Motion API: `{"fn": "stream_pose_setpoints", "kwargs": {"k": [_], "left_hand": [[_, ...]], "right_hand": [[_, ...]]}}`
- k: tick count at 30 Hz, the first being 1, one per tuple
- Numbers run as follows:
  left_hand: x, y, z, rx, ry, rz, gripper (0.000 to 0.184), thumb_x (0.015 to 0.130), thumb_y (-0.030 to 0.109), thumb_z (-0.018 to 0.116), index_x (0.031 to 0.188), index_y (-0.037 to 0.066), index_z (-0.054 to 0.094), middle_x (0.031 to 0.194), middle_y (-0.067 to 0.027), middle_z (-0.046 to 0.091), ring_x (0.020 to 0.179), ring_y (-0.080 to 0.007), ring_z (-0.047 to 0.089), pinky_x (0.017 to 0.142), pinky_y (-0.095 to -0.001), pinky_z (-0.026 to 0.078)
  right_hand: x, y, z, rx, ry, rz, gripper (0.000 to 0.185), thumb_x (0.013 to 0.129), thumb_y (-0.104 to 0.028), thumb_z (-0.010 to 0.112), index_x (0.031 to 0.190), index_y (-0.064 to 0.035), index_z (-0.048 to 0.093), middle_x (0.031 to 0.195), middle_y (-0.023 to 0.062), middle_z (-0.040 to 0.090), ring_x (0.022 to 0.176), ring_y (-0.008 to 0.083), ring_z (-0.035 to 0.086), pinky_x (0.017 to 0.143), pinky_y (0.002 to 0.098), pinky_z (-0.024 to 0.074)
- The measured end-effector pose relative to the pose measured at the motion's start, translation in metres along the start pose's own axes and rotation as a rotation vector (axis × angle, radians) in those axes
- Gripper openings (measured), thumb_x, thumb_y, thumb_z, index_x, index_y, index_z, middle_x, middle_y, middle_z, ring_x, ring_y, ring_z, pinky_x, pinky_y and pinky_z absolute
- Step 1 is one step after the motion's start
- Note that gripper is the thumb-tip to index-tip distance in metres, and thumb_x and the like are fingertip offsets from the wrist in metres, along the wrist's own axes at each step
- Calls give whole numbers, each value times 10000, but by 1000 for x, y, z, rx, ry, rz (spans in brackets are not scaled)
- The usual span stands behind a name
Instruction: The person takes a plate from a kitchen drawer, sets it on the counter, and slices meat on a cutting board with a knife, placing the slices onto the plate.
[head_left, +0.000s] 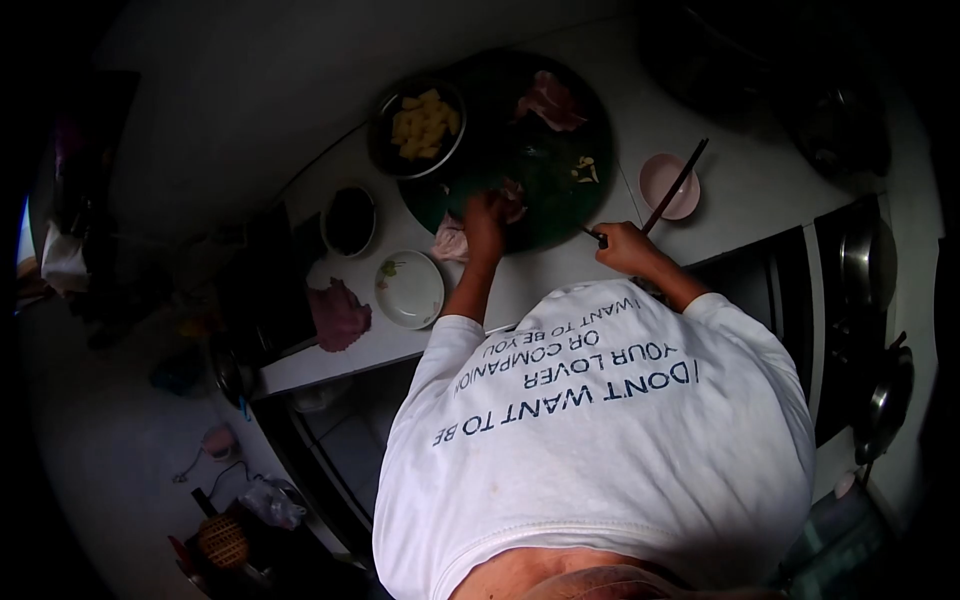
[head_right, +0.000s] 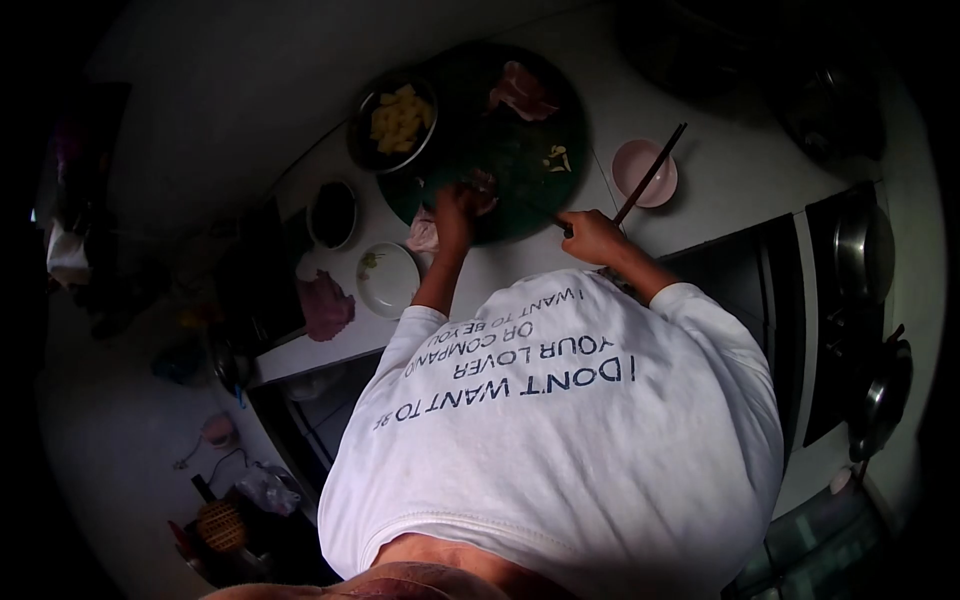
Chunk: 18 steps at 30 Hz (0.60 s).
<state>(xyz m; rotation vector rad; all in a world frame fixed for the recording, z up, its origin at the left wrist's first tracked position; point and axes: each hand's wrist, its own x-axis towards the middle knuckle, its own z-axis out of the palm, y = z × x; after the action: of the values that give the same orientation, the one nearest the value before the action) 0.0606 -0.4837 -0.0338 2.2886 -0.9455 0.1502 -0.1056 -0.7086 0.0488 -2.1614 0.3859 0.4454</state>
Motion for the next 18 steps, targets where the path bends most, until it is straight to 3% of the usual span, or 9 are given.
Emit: {"fn": "stream_pose_setpoints", "kwargs": {"k": [1,7,11,13,18], "left_hand": [[-2,2,-1,154,45,78,162,730,65,596,880,43,655,992,-175,614,910,-350,572,807,-415,461],[-6,-1,-1,80,-34,54,238,730,143,647,960,80,645,1061,-145,592,974,-356,545,812,-436,460],[5,28,-14,181,-143,38,316,729,254,673,1010,113,644,1030,-121,568,968,-335,533,777,-451,453],[8,25,-7,259,-220,-2,359,738,291,670,1054,126,635,999,-118,554,955,-326,529,753,-458,448],[14,23,3,302,-158,14,367,782,289,646,1107,124,606,962,-122,546,923,-328,524,730,-474,439]], "right_hand": [[-2,6,1,-22,-8,23,369,683,-147,585,1017,0,641,868,227,654,843,377,636,740,414,491],[-23,15,-7,23,-63,85,349,676,-133,582,972,44,634,825,238,649,802,355,644,732,398,489],[-28,3,-18,131,-108,205,287,678,-137,586,889,55,618,773,225,642,727,336,637,673,387,480],[-26,1,-14,88,-16,118,266,681,-138,585,860,57,605,737,222,632,686,323,630,639,383,473],[-25,-18,-18,134,19,192,254,687,-140,581,850,53,607,729,224,628,666,327,627,618,391,470]]}}
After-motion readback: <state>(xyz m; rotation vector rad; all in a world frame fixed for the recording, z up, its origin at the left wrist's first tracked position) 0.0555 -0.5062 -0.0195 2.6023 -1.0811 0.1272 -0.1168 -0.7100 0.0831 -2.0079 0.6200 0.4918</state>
